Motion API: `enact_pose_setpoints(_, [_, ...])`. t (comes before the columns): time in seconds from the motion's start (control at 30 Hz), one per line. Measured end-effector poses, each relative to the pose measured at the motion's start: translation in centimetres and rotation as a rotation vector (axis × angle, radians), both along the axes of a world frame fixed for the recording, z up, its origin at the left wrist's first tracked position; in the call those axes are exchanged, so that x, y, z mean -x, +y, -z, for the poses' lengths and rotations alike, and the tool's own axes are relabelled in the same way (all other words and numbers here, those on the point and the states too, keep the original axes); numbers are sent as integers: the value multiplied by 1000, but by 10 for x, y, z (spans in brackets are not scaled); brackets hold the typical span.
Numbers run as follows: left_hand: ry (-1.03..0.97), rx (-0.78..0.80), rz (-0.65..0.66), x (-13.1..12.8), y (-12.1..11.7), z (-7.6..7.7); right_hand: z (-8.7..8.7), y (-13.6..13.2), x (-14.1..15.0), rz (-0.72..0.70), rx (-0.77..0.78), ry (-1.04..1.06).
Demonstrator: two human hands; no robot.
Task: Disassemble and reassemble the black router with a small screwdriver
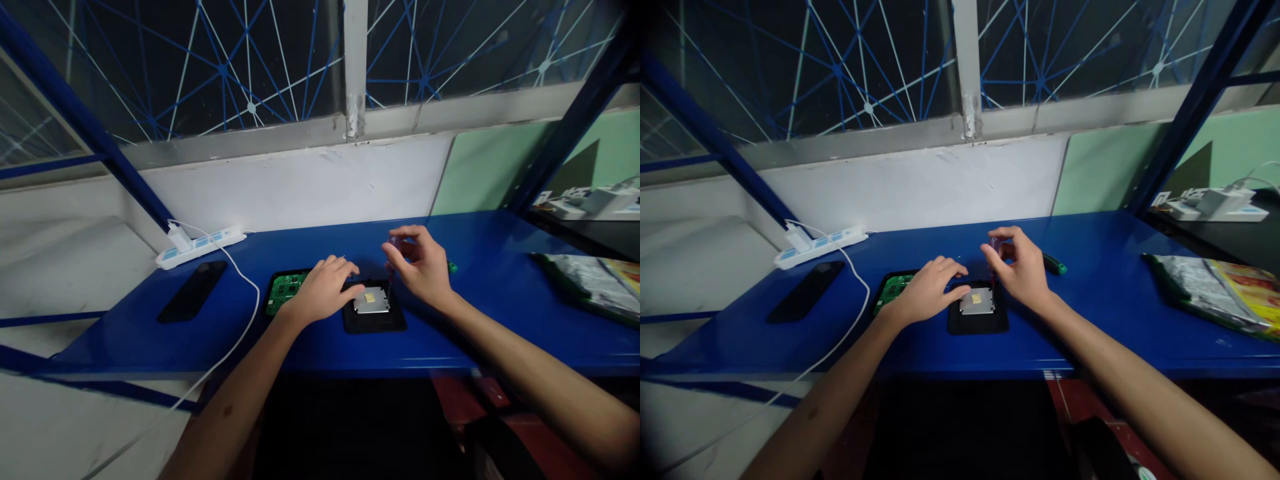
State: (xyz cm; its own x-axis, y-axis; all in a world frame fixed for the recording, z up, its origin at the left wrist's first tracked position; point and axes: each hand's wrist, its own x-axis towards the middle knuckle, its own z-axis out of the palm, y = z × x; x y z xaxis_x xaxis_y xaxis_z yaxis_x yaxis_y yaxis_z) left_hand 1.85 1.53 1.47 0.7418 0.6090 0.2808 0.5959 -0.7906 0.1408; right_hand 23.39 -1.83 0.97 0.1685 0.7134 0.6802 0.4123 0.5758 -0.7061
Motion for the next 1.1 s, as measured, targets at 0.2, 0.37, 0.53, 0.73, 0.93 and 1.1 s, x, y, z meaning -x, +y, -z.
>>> enact_pose_setpoints(0.2, [-22, 64, 62, 8, -21, 2, 2, -1, 1, 1, -43, -40])
enact_pose_setpoints(0.37, [14, 112, 111, 7, -24, 5, 2, -2, 1, -22, -47, -65])
enact_pose_setpoints(0.53, [16, 111, 122, 8, -23, 9, 1, -2, 1, -13, -61, -90])
enact_pose_setpoints(0.73, [12, 110, 121, 10, -24, 11, 2, -1, 0, -13, -85, -78])
enact_pose_setpoints(0.93, [-4, 119, 111, 9, -22, 11, 3, -2, 0, -4, -110, -90])
enact_pose_setpoints(1.1, [-7, 131, 106, 10, -19, 13, 0, -8, 0, -64, -110, -97])
